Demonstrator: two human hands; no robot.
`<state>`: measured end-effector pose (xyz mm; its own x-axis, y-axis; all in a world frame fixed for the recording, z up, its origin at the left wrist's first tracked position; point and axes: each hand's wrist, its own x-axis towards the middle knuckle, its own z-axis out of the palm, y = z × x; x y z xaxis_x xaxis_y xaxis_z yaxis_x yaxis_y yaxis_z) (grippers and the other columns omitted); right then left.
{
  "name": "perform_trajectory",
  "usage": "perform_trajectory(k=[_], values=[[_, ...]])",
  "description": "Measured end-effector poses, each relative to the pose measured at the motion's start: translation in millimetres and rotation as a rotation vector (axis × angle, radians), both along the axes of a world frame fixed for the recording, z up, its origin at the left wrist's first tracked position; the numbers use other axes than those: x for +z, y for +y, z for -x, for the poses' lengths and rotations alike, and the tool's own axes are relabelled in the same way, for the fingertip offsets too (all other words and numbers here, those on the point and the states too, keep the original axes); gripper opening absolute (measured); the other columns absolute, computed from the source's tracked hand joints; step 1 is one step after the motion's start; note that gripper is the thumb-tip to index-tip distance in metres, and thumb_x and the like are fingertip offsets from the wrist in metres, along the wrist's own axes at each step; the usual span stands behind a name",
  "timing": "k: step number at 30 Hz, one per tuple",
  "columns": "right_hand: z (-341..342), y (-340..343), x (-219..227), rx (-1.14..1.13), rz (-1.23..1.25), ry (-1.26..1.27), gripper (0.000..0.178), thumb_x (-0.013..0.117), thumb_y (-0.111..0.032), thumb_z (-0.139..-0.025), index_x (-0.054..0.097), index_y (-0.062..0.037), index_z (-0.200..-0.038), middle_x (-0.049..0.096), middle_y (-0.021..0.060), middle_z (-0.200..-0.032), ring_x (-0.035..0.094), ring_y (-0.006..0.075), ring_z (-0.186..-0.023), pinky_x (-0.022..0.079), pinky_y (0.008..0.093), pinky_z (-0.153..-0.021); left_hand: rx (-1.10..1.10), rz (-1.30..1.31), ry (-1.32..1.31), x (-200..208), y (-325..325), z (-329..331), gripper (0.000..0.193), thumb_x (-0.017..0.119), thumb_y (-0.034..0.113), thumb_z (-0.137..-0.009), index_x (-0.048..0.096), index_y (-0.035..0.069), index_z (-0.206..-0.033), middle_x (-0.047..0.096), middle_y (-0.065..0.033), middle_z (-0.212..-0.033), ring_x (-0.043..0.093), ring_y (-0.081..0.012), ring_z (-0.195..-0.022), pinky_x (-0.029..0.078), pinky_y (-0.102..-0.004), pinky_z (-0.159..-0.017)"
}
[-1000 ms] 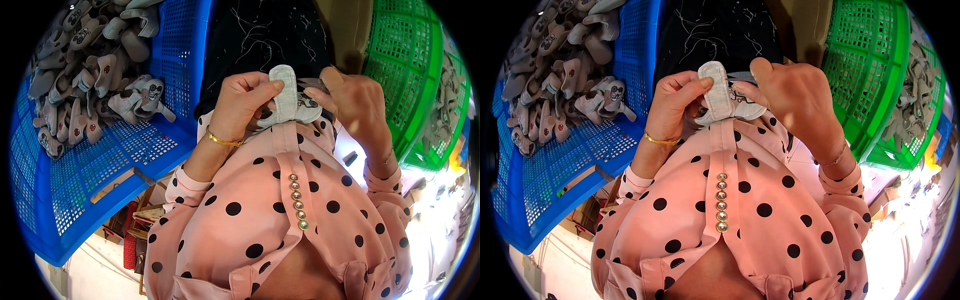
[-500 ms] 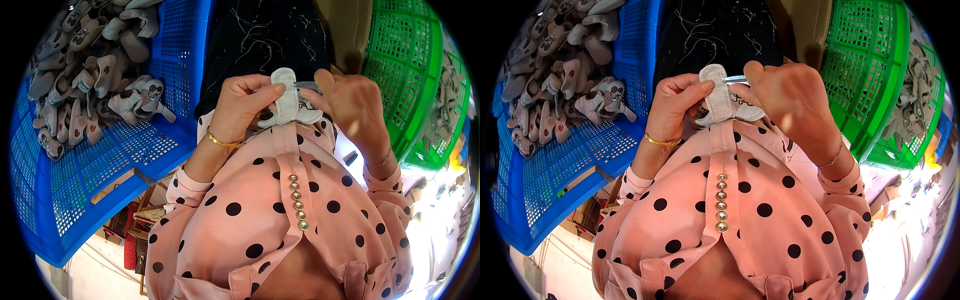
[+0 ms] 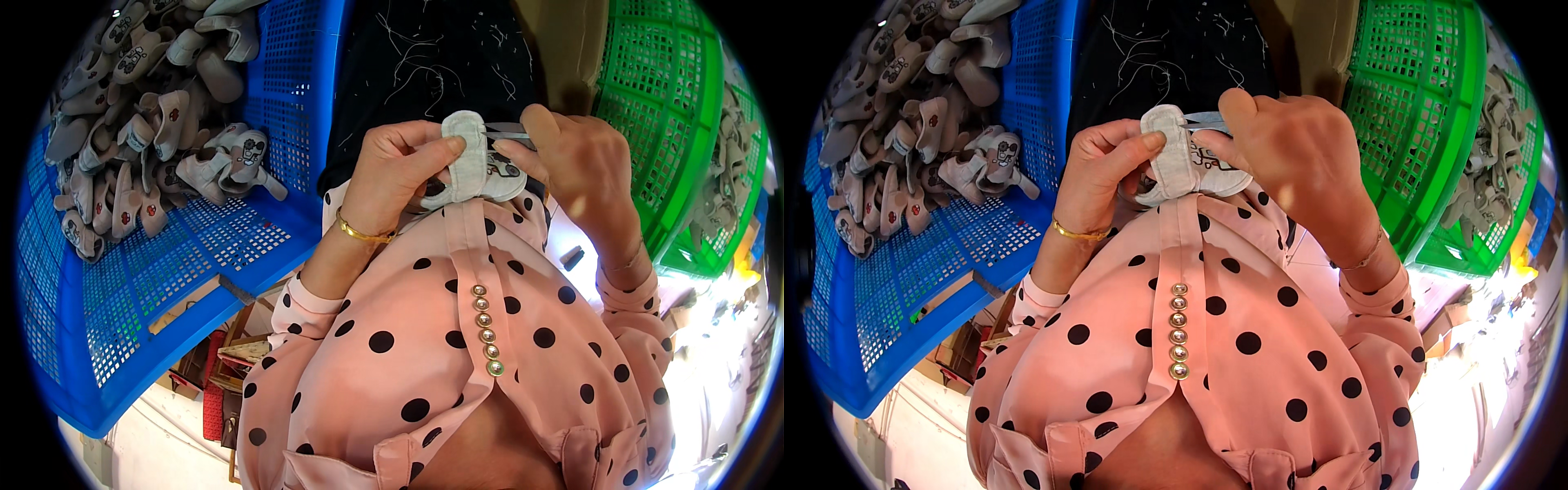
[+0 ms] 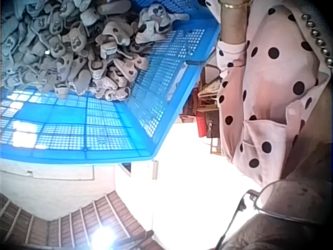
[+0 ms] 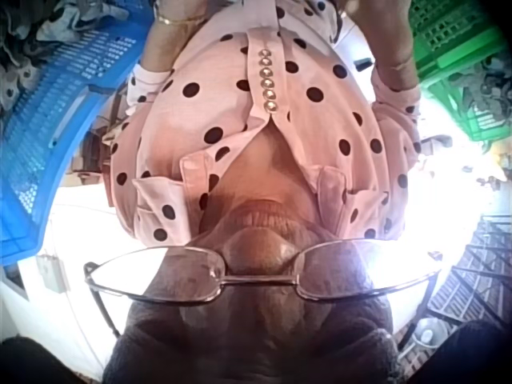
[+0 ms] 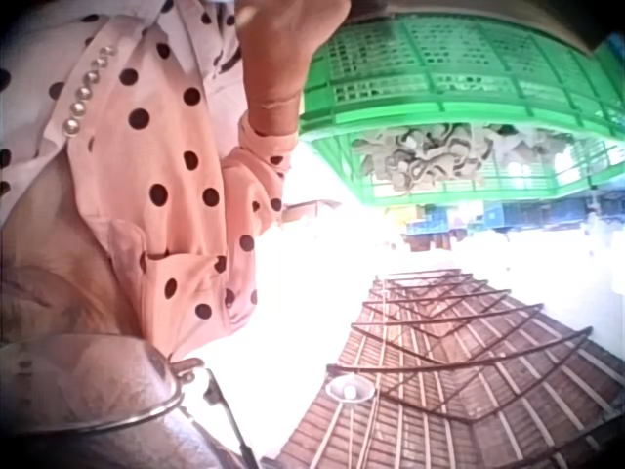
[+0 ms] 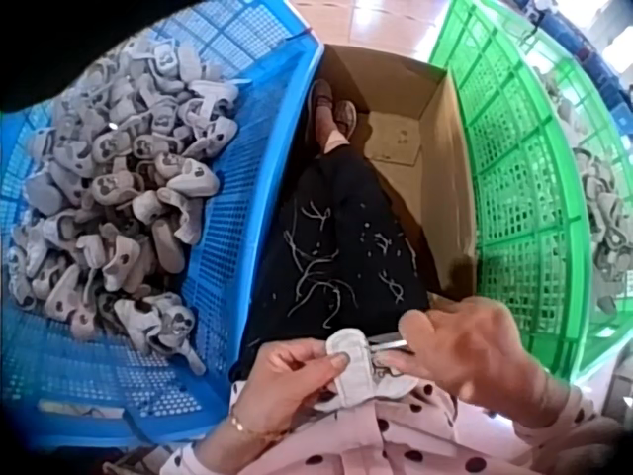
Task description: The person uses a pair of scissors to trim excess fabric and threads from a small white baby shoe. They hold the shoe in their left hand and carefully cut around the edges and seams with their right hand. The person works on a single shoe throughout the clip, occasionally adjusting their grip to access different areas.
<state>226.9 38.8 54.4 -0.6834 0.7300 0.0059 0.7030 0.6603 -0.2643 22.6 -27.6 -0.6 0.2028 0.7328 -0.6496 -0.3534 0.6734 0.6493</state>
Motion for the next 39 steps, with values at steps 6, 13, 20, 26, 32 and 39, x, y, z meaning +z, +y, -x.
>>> perform_trajectory(k=[6, 13, 20, 26, 32, 39], values=[[3, -1, 2, 0.027, -0.065, -0.110, 0.036, 0.072, -0.036, -0.080, 0.049, -0.0110, -0.068, 0.049, 0.0033, -0.053, 0.055, 0.0208, -0.049, 0.041, 0.0305, -0.046, 0.045, -0.022, -0.017, 6, 1, -6, 0.013, 0.069, 0.013, -0.088, 0.074, 0.002, -0.095, 0.067, 0.0001, -0.069, 0.054, -0.0005, -0.055, 0.034, -0.0139, -0.043], [6, -7, 4, -0.008, -0.085, -0.113, 0.038, 0.072, -0.037, -0.080, 0.047, -0.0116, -0.067, 0.046, 0.0031, -0.052, 0.053, 0.0200, -0.047, 0.040, 0.0297, -0.045, 0.049, -0.027, -0.028, 5, 1, -5, 0.013, 0.070, 0.012, -0.087, 0.074, 0.003, -0.096, 0.068, -0.0006, -0.070, 0.055, -0.0008, -0.055, 0.034, -0.0137, -0.043], [5, -8, 1, -0.021, -0.110, -0.100, 0.039, 0.072, -0.038, -0.080, 0.045, -0.0122, -0.067, 0.043, 0.0027, -0.051, 0.052, 0.0195, -0.046, 0.040, 0.0288, -0.045, 0.043, -0.029, -0.022, 5, 1, -5, 0.014, 0.070, 0.012, -0.087, 0.074, 0.003, -0.097, 0.069, -0.0007, -0.071, 0.056, -0.0011, -0.056, 0.035, -0.0139, -0.044], [5, -13, -9, -0.097, 0.002, -0.012, 0.038, 0.070, -0.036, -0.084, 0.048, -0.0099, -0.069, 0.046, 0.0064, -0.052, 0.051, 0.0236, -0.047, 0.040, 0.0320, -0.044, 0.032, -0.012, -0.026, 6, 2, -3, 0.014, 0.069, 0.012, -0.087, 0.074, 0.003, -0.097, 0.067, -0.0002, -0.069, 0.052, -0.0003, -0.053, 0.034, -0.0142, -0.044], [6, -10, -17, -0.390, 0.468, 0.340, 0.038, 0.065, -0.037, -0.090, 0.052, -0.0060, -0.073, 0.049, 0.0124, -0.056, 0.049, 0.0321, -0.049, 0.037, 0.0382, -0.045, -0.012, 0.032, -0.034, 3, 3, -3, 0.015, 0.068, 0.013, -0.088, 0.073, 0.001, -0.096, 0.066, -0.0002, -0.068, 0.051, 0.0002, -0.051, 0.033, -0.0136, -0.044], [-1, -1, 3, -0.054, 0.077, 0.006, 0.037, 0.071, -0.034, -0.083, 0.048, -0.0081, -0.070, 0.049, 0.0085, -0.054, 0.054, 0.0282, -0.050, 0.038, 0.0359, -0.044, 0.017, 0.019, -0.027, 2, 3, -2, 0.016, 0.070, 0.017, -0.086, 0.074, 0.002, -0.094, 0.067, -0.0011, -0.069, 0.052, 0.0005, -0.052, 0.031, -0.0132, -0.042]])
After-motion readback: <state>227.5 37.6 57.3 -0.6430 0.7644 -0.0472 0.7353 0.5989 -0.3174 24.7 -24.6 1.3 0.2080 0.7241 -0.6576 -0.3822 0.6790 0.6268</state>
